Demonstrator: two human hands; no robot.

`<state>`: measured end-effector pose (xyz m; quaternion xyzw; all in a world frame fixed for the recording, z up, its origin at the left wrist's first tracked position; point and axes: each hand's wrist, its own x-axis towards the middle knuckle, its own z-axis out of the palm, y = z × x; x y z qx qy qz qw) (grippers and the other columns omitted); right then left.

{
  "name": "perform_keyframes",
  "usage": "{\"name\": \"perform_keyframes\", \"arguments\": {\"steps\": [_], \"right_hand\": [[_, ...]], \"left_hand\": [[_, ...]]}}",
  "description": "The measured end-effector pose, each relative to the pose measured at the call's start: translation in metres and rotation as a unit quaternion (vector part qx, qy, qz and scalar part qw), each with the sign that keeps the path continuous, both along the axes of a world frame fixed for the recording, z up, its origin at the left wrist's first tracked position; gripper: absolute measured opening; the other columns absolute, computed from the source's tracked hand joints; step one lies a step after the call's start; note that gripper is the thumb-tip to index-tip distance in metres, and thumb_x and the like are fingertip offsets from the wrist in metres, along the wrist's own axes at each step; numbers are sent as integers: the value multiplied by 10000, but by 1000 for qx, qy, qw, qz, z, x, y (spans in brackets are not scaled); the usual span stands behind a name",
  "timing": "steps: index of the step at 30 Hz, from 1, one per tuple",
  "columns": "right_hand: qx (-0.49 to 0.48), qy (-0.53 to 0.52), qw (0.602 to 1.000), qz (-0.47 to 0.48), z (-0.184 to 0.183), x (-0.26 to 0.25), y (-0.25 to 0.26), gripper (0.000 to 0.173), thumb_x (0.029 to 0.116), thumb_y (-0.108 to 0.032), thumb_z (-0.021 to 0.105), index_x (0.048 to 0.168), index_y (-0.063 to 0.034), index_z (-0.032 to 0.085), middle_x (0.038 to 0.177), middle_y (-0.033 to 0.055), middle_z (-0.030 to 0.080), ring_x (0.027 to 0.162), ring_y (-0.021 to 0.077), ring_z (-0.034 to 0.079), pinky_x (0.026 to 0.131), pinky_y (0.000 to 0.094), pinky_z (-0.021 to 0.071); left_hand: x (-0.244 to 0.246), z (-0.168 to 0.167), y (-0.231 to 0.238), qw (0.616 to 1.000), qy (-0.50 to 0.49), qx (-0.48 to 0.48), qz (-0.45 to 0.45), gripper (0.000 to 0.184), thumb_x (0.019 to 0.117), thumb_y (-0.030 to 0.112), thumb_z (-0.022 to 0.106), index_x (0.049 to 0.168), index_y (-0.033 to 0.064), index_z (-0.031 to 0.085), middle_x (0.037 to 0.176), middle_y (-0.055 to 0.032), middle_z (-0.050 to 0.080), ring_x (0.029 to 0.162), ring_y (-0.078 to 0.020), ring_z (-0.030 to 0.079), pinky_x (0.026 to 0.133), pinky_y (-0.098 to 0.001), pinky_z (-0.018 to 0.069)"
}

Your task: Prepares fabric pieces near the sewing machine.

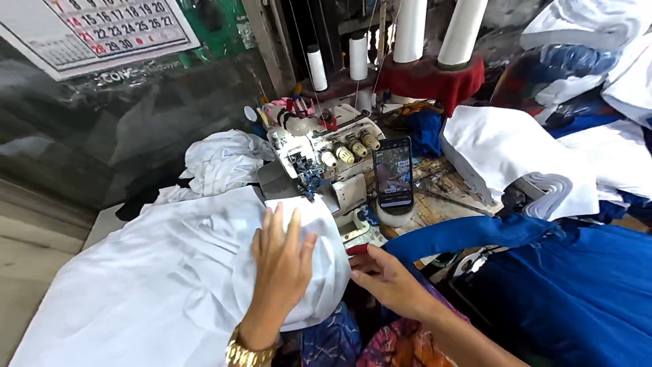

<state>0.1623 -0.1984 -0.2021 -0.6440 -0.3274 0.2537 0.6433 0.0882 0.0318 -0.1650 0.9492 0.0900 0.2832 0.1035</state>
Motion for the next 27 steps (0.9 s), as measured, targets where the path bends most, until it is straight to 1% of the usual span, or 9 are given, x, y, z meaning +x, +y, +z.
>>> {"name": "perform_keyframes", "arguments": {"steps": [2, 4, 6, 8, 10, 13, 17, 22, 27], "right_hand": [[-30, -18, 999, 36, 1, -1, -13, 307, 1023, -210, 615, 1291, -60, 611, 1178, 42, 716, 1009, 167, 717, 861, 355, 624], [-61, -25, 995, 69, 1, 0, -25, 274, 1032, -229, 602, 1246, -63, 640, 1118, 37, 732, 947, 160, 729, 842, 360, 632], [-87, -26, 991, 103, 0, -2, -33, 264, 1042, -250, 593, 1228, -71, 648, 1093, 36, 737, 924, 153, 729, 831, 353, 627], [-96, -28, 986, 135, -1, -7, -31, 260, 1045, -244, 583, 1228, -71, 645, 1089, 46, 731, 918, 153, 724, 821, 352, 623], [-101, -50, 980, 165, 2, -13, -21, 249, 1047, -229, 578, 1219, -63, 642, 1084, 59, 727, 910, 150, 720, 815, 351, 618], [-99, -92, 968, 212, 7, -21, -3, 239, 1048, -193, 573, 1223, -43, 639, 1084, 80, 723, 886, 149, 713, 798, 345, 609], [-77, -127, 951, 271, 16, -26, 8, 223, 1041, -157, 581, 1208, -17, 631, 1077, 105, 720, 895, 171, 717, 814, 369, 610], [-74, -152, 942, 291, 22, -29, 8, 194, 1028, -124, 595, 1172, 1, 631, 1068, 117, 721, 910, 190, 722, 834, 384, 608], [-33, -175, 938, 299, 24, -35, 12, 199, 1018, -110, 611, 1157, 31, 637, 1064, 143, 720, 941, 215, 725, 876, 398, 603]], "left_hand": [[-21, 14, 14, 999, -27, -38, -3, 601, 1069, 500, 391, 1545, 142, 467, 1623, -171, 366, 1509, -403, 304, 1161, -689, 287], [-43, 16, 37, 996, -60, -67, 27, 571, 1065, 465, 433, 1508, 112, 502, 1586, -191, 413, 1488, -414, 335, 1155, -684, 298], [-61, 1, 63, 989, -72, -93, 87, 572, 1057, 447, 457, 1488, 74, 504, 1518, -238, 468, 1428, -450, 401, 1115, -691, 328], [-71, -23, 82, 981, -71, -115, 142, 612, 1054, 450, 457, 1509, 41, 461, 1471, -294, 484, 1373, -496, 442, 1087, -713, 335], [-73, -41, 89, 974, -76, -131, 167, 623, 1056, 447, 450, 1509, 19, 442, 1452, -292, 502, 1356, -476, 468, 1100, -685, 345], [-72, -43, 87, 972, -81, -151, 162, 600, 1063, 429, 429, 1506, 25, 448, 1465, -255, 512, 1376, -428, 470, 1116, -656, 345], [-73, -43, 90, 972, -83, -153, 158, 539, 1069, 415, 452, 1444, 38, 542, 1403, -252, 559, 1333, -418, 508, 1099, -657, 353], [-76, -41, 89, 973, -70, -162, 150, 516, 1071, 402, 463, 1421, 36, 564, 1417, -260, 541, 1345, -421, 492, 1105, -639, 358], [-75, -40, 89, 975, -66, -152, 145, 500, 1071, 375, 461, 1391, 10, 579, 1406, -263, 550, 1347, -428, 487, 1100, -640, 357]]}}
